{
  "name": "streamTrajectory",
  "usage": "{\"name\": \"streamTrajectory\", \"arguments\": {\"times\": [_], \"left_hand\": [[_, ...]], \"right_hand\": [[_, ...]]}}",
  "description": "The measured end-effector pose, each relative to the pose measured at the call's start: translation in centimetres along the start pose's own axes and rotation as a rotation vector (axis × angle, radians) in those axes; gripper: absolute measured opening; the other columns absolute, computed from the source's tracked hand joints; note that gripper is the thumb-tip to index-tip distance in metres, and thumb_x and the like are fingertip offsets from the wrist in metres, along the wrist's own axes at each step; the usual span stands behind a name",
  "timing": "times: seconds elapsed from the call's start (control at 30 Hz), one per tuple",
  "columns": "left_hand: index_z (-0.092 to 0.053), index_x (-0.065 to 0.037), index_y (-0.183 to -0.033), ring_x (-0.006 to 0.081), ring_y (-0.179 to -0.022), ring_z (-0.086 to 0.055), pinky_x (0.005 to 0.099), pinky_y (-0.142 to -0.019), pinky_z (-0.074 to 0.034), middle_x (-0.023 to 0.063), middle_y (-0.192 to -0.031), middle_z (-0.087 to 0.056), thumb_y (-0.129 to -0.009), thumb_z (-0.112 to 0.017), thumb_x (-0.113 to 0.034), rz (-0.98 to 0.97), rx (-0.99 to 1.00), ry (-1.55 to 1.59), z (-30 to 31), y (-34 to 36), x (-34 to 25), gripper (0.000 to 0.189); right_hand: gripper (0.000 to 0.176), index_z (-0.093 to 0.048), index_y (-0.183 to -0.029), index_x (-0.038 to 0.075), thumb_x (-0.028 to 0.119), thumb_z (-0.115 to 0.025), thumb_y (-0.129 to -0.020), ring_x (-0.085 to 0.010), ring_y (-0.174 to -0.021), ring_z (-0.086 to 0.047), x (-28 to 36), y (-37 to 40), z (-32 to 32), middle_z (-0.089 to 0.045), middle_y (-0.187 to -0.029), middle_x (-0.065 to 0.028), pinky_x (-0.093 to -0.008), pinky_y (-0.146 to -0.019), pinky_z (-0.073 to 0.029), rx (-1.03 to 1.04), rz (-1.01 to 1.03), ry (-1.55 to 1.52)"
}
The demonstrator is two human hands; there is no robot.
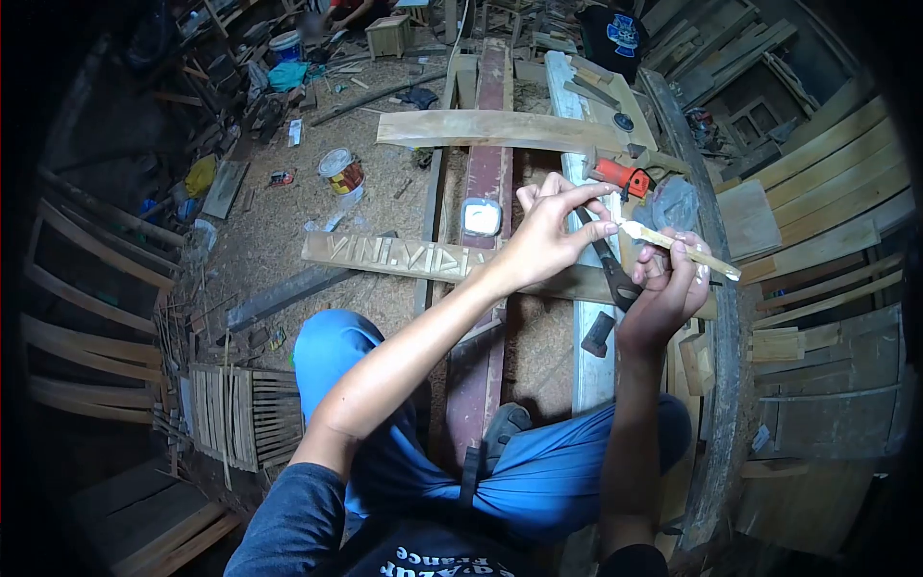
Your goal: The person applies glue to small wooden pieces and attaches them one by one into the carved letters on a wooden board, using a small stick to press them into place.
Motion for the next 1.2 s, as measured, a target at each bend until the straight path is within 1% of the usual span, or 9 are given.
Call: {"name": "streamTrajectory", "arguments": {"times": [0.07,0.13,0.2,0.57,0.67,0.73,0.87,0.9,1.2], "left_hand": [[-0.065,-0.014,-0.136,0.0134,-0.103,-0.049,0.0348,-0.098,-0.024,-0.0027,-0.104,-0.067,-0.091,-0.076,-0.029,-0.017,0.021,0.019,0.0,0.2,-0.7,0.049],[-0.063,-0.011,-0.137,0.0155,-0.101,-0.052,0.0333,-0.097,-0.039,0.0018,-0.105,-0.066,-0.09,-0.077,-0.02,-0.018,0.025,0.094,0.2,1.0,0.0,0.05],[-0.063,-0.008,-0.138,0.0165,-0.102,-0.052,0.0337,-0.098,-0.043,0.0043,-0.105,-0.067,-0.09,-0.077,-0.016,-0.022,0.047,0.063,0.8,2.4,0.1,0.051],[-0.06,-0.002,-0.138,0.0159,-0.108,-0.053,0.0345,-0.104,-0.041,0.0043,-0.104,-0.069,-0.092,-0.073,-0.014,-0.001,0.113,0.276,1.5,2.4,0.8,0.049],[-0.06,-0.002,-0.139,0.0151,-0.108,-0.053,0.0343,-0.103,-0.041,0.0037,-0.105,-0.068,-0.092,-0.073,-0.015,0.001,0.124,0.299,1.5,2.7,1.1,0.05],[-0.059,-0.002,-0.139,0.015,-0.108,-0.053,0.034,-0.103,-0.041,0.0039,-0.105,-0.068,-0.092,-0.073,-0.015,0.126,0.138,0.392,1.3,3.0,2.0,0.051],[-0.058,-0.003,-0.141,0.0156,-0.108,-0.054,0.035,-0.103,-0.039,0.0037,-0.104,-0.068,-0.091,-0.075,-0.016,0.004,0.137,0.259,2.0,3.5,0.9,0.055],[-0.064,-0.011,-0.137,0.0168,-0.102,-0.05,0.0361,-0.104,-0.031,-0.0014,-0.103,-0.07,-0.086,-0.08,-0.022,0.052,0.082,0.382,1.9,3.6,0.9,0.054],[-0.065,-0.015,-0.137,0.0158,-0.104,-0.05,0.0364,-0.106,-0.027,-0.0026,-0.103,-0.068,-0.088,-0.079,-0.024,0.066,0.101,0.339,1.4,4.1,1.0,0.052]], "right_hand": [[0.015,-0.051,-0.111,-0.001,0.008,-0.049,-0.099,-0.0134,-0.075,-0.056,0.4,0.0,0.3,-0.06,-0.1,-0.0132,-0.0246,-0.059,-0.044,0.008,0.007,-0.005],[0.015,-0.052,-0.111,-0.001,0.008,-0.049,-0.098,-0.0133,-0.075,-0.056,0.7,0.1,0.7,-0.06,-0.099,-0.0134,-0.0248,-0.059,-0.044,0.007,0.015,-0.005],[0.016,-0.052,-0.111,-0.001,0.007,-0.05,-0.097,-0.0134,-0.074,-0.056,0.3,0.3,0.6,-0.061,-0.098,-0.014,-0.0249,-0.059,-0.044,0.07,-0.01,0.008],[0.01,-0.051,-0.108,0.002,0.005,-0.054,-0.098,-0.0129,-0.069,-0.057,-1.2,0.9,-0.6,-0.061,-0.095,-0.0127,-0.0247,-0.057,-0.046,0.233,0.029,0.101],[0.008,-0.053,-0.106,0.002,0.005,-0.055,-0.098,-0.012,-0.069,-0.056,-0.7,0.7,0.3,-0.061,-0.093,-0.0123,-0.0245,-0.058,-0.045,0.167,0.035,0.134],[0.008,-0.053,-0.106,0.002,0.005,-0.054,-0.098,-0.0119,-0.069,-0.056,-0.4,1.0,-0.1,-0.061,-0.093,-0.0122,-0.0247,-0.058,-0.044,0.202,0.043,0.117],[0.009,-0.054,-0.106,0.002,0.004,-0.053,-0.098,-0.0128,-0.07,-0.057,-0.4,2.0,-1.5,-0.062,-0.092,-0.0129,-0.025,-0.057,-0.044,0.322,0.086,0.125],[0.01,-0.054,-0.106,0.002,0.003,-0.053,-0.096,-0.0139,-0.07,-0.057,-0.4,2.0,-1.3,-0.062,-0.092,-0.0137,-0.0252,-0.057,-0.043,0.283,0.051,0.127],[0.011,-0.055,-0.104,0.002,0.002,-0.054,-0.093,-0.0138,-0.07,-0.056,-0.1,2.0,-0.6,-0.064,-0.094,-0.0152,-0.0265,-0.059,-0.043,0.249,0.026,0.048]]}}
Point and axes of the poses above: each hand's wrist, its own y-axis away from the middle knuckle, its own z-axis out of the back of the hand, x = y × z, the point moved 7 cm from there along -y, towards the middle knuckle
